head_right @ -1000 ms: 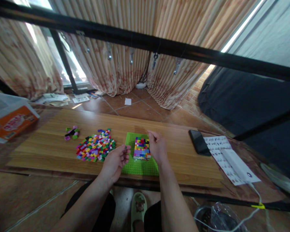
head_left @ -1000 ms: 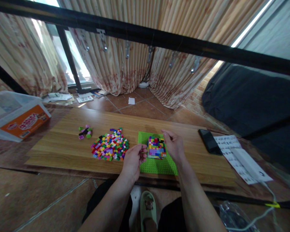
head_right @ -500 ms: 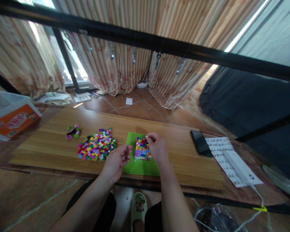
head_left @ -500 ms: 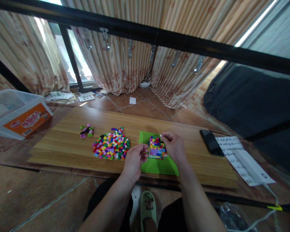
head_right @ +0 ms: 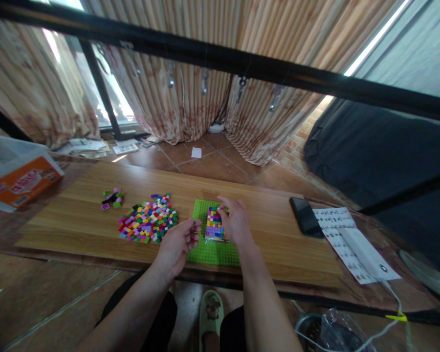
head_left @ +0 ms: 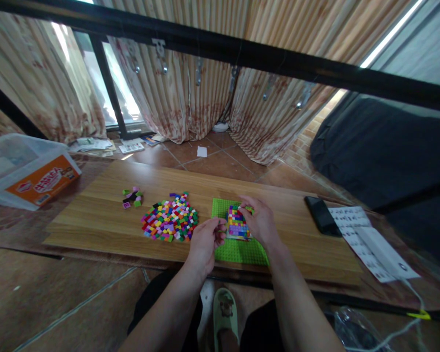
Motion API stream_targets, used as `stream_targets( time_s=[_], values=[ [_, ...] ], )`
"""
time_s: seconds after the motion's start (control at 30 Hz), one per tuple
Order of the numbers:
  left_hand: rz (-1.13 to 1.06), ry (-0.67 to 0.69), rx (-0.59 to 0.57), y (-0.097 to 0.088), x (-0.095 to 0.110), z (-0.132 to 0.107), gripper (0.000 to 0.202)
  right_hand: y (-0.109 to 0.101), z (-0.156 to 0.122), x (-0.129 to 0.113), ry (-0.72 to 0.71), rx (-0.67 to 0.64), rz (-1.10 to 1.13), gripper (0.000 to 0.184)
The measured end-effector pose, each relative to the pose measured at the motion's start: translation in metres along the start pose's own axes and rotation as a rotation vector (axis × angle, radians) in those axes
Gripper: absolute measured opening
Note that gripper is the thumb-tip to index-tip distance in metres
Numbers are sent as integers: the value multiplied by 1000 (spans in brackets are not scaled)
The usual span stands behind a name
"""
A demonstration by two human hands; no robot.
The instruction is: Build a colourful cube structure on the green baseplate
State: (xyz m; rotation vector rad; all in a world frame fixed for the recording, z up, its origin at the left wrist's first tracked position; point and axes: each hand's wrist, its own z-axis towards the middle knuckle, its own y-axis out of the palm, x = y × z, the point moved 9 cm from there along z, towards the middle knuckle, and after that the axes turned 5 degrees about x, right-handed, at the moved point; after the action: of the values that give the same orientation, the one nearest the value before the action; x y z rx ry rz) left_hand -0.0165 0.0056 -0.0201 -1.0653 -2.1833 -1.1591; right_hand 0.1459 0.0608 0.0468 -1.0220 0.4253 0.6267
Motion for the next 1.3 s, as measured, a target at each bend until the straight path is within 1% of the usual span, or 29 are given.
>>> stream_targets(
  time_s=[0.07, 0.13, 0.37, 0.6, 0.77, 0.9, 1.17, 1.3],
  values=[
    [1, -1, 3, 0, 0, 0, 21, 0, 0, -1, -4, -3, -2, 40],
    [5, 0, 4, 0, -1, -1, 21, 0, 0, -3, -19, -16, -3, 42],
    [8, -6, 11, 0, 0, -1, 19, 2, 0, -3, -34, -25, 35, 38],
    [19, -4, 6, 0, 1, -2, 19, 1, -2, 6, 49, -9, 124, 33],
    [19, -7, 12, 0, 0, -2, 19, 3, 0, 16, 113, 31, 167, 28],
    [17, -12, 14, 0, 0, -2, 18, 6, 0, 22, 175, 35, 236, 26],
    [33, -17, 20, 0, -1, -1, 19, 11, 0, 21, 194, -25, 317, 29],
    [36, -16, 7, 2, -3, -1, 19, 13, 2, 22, 199, -35, 318, 29]
  ],
)
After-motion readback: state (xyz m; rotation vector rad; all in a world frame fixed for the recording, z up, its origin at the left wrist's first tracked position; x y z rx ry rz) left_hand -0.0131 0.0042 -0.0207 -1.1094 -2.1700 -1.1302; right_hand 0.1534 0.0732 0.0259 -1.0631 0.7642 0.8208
